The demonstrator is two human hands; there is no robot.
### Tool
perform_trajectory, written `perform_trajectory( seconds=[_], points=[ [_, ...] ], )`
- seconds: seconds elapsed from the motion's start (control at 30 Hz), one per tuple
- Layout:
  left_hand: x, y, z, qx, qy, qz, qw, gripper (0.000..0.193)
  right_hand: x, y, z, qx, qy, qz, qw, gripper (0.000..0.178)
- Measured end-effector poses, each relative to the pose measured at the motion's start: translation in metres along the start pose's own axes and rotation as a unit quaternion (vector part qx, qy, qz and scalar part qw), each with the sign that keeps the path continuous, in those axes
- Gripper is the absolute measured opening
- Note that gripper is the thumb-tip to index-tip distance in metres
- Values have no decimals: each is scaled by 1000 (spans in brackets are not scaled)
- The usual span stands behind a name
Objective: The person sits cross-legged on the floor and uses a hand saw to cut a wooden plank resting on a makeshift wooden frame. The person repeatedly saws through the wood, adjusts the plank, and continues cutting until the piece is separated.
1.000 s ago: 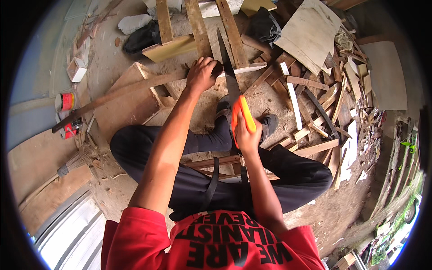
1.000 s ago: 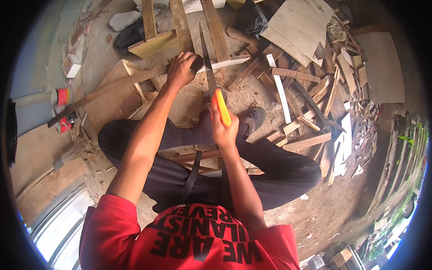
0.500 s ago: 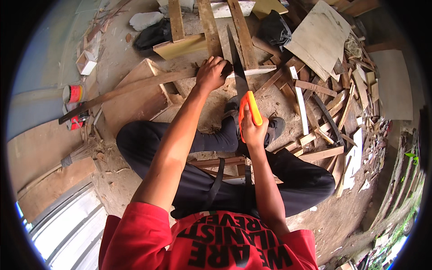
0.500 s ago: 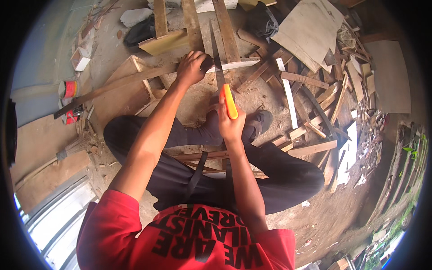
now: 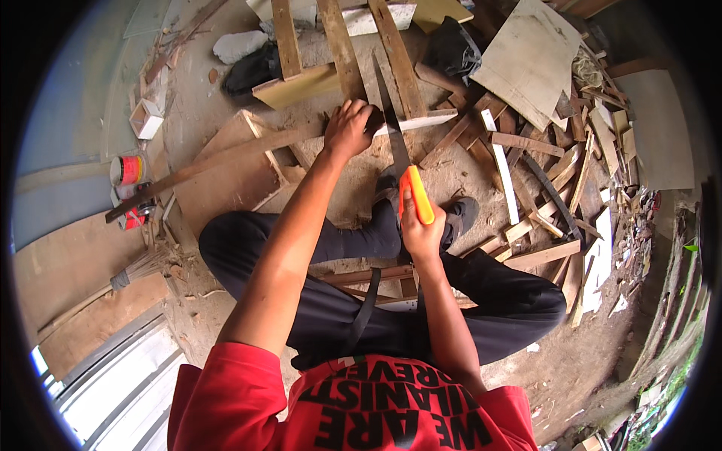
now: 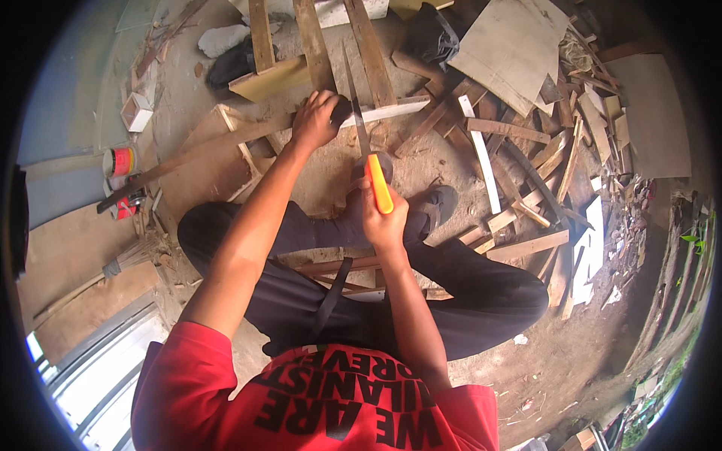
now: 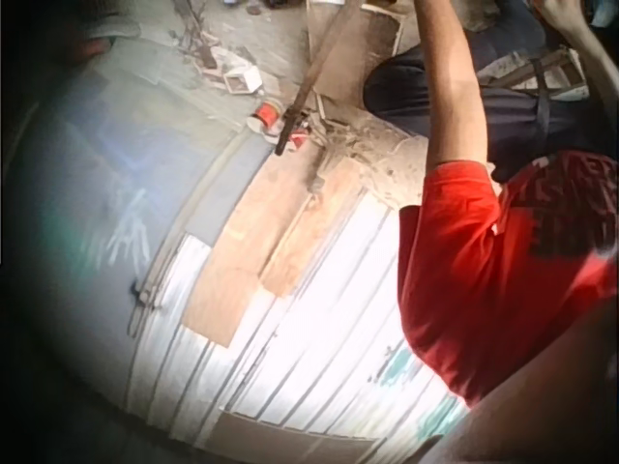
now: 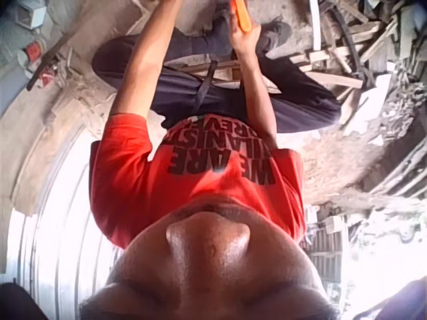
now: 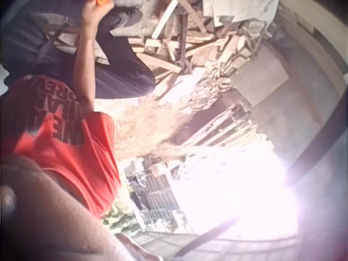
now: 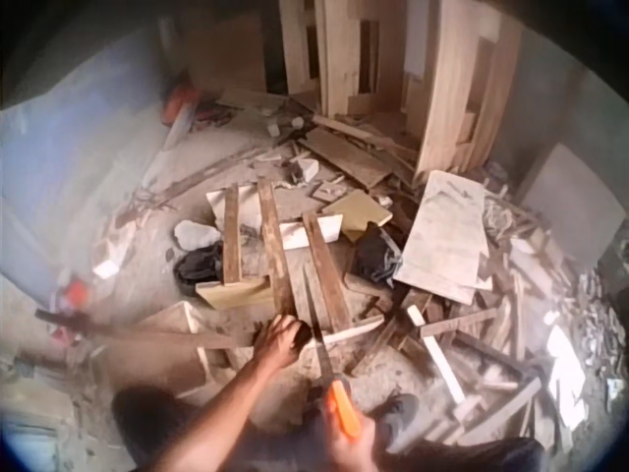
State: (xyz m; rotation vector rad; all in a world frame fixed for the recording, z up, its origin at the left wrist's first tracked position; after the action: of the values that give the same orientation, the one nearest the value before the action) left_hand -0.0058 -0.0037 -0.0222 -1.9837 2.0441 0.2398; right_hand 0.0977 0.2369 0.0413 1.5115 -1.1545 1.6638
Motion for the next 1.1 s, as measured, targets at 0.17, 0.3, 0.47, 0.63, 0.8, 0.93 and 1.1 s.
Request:
perform_trajectory(
  seconds=[0.17, 0.3, 0.47, 0.63, 0.8, 0.93, 1.1],
  points=[
    [2, -5, -3, -24, -7, 45, 999, 45, -8, 3, 0, -9, -77, -15, 997, 22],
    [3, -14, -9, -17, 55, -8, 998, 55, -15, 0, -2, -2, -79, -16, 997, 27],
    [37, -41, -31, 70, 75, -119, 988, 81, -26, -6, 4, -18, -59, -50, 997, 31],
    [41, -55, -54, 110, 84, -102, 985, 83, -10, -35, 13, -7, -57, -97, 994, 30],
    [64, -88, -67, 2, 77, -87, 993, 81, 9, -45, 26, 42, -12, -74, 996, 25],
    [72, -126, -80, 20, 60, -120, 991, 71, 25, -47, 50, 57, -30, -68, 996, 27],
    [91, -164, -82, -10, 62, -141, 988, 65, 25, -51, 78, 86, -62, -91, 990, 27]
  ],
)
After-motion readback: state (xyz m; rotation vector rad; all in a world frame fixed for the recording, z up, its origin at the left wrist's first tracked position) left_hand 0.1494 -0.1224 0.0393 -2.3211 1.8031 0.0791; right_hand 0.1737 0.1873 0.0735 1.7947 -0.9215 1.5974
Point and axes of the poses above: each hand's wrist, its own y-axis towards the middle knuckle, its own z-axis out of the palm, x = y × z, the point moved 1 cm from there along y, towards the middle knuckle, and after that the axes turned 15 degrees about x, right-handed, at the moved point
